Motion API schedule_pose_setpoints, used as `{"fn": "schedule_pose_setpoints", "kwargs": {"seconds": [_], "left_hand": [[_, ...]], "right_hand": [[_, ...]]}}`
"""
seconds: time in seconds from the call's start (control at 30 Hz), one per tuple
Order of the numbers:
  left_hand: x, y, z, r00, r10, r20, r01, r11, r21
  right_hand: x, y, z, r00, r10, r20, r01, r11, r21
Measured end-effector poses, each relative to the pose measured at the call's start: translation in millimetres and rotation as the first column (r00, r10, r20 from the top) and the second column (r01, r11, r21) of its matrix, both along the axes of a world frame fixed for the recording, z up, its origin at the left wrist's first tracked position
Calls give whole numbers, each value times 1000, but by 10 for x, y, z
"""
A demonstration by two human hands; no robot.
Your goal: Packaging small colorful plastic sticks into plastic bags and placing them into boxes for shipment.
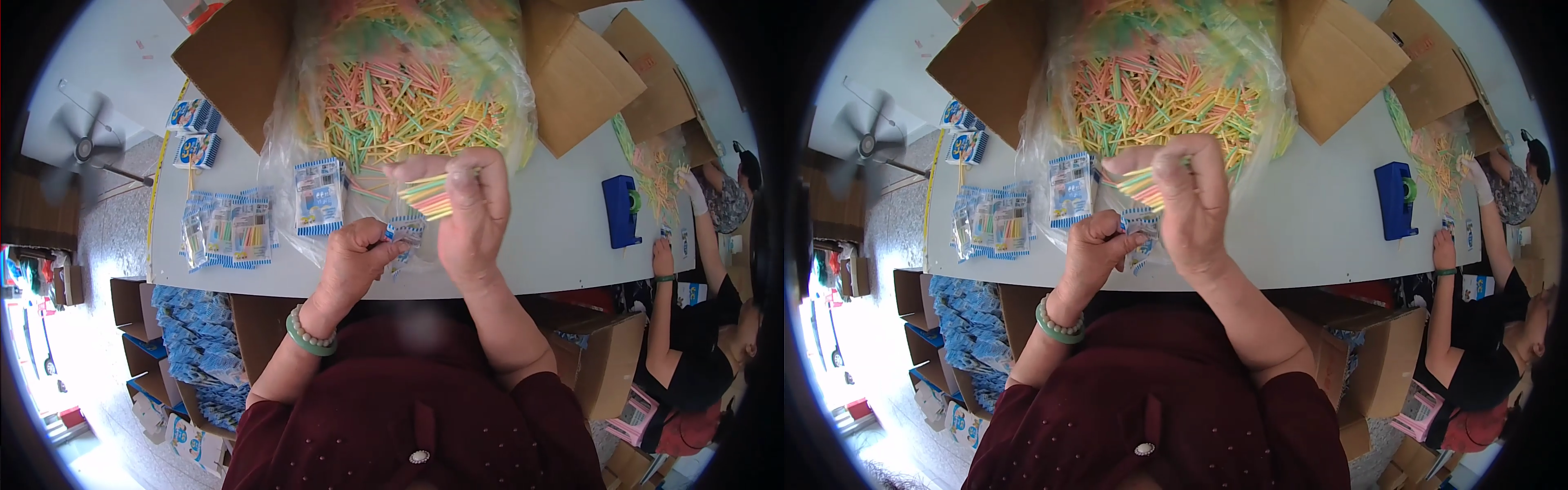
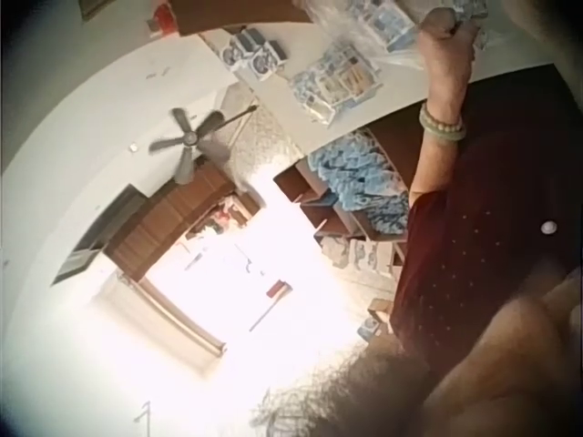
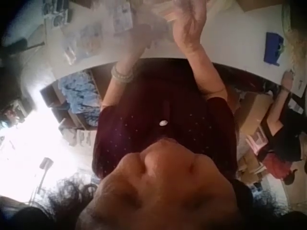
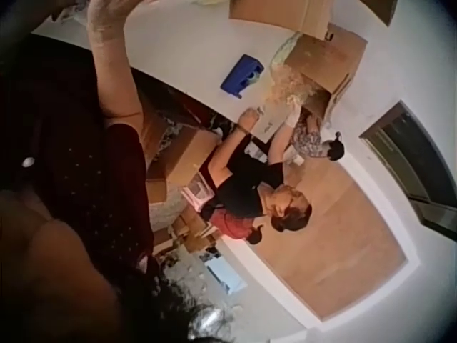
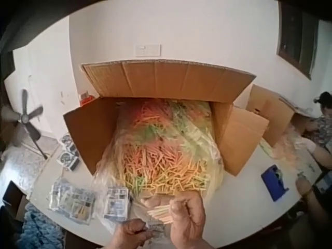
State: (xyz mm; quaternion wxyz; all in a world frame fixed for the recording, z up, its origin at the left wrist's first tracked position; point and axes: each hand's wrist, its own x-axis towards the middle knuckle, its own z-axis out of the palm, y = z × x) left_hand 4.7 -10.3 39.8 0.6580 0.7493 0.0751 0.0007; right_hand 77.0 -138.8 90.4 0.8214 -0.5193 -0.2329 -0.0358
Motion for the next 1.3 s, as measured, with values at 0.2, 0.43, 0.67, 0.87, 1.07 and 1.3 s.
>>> {"fn": "schedule_pose_setpoints", "kwargs": {"seconds": [0.2, 0.43, 0.67, 0.87, 1.07, 1.3], "left_hand": [[-21, -17, 106, 998, -36, -47, 26, 980, -199], [-30, -14, 7, 989, -100, -111, 59, 944, -324], [-40, -23, -19, 993, -117, 8, 115, 954, -276], [-15, -78, -69, 972, -24, 232, 90, 956, -281], [-20, 139, -67, 987, -17, 163, 73, 937, -341], [-25, 125, -47, 981, -89, 171, 145, 925, -351]], "right_hand": [[-79, 11, -195, 988, -23, 155, 54, 979, -197], [-134, -179, -271, 995, 27, 92, -4, 971, -241], [-110, -181, -341, 984, 154, -94, -175, 937, -302], [-115, -211, -376, 954, 294, -60, -285, 826, -486], [-82, -367, -327, 964, 246, -97, -262, 841, -473], [-118, -372, -395, 975, 91, 203, 116, 571, -813]]}}
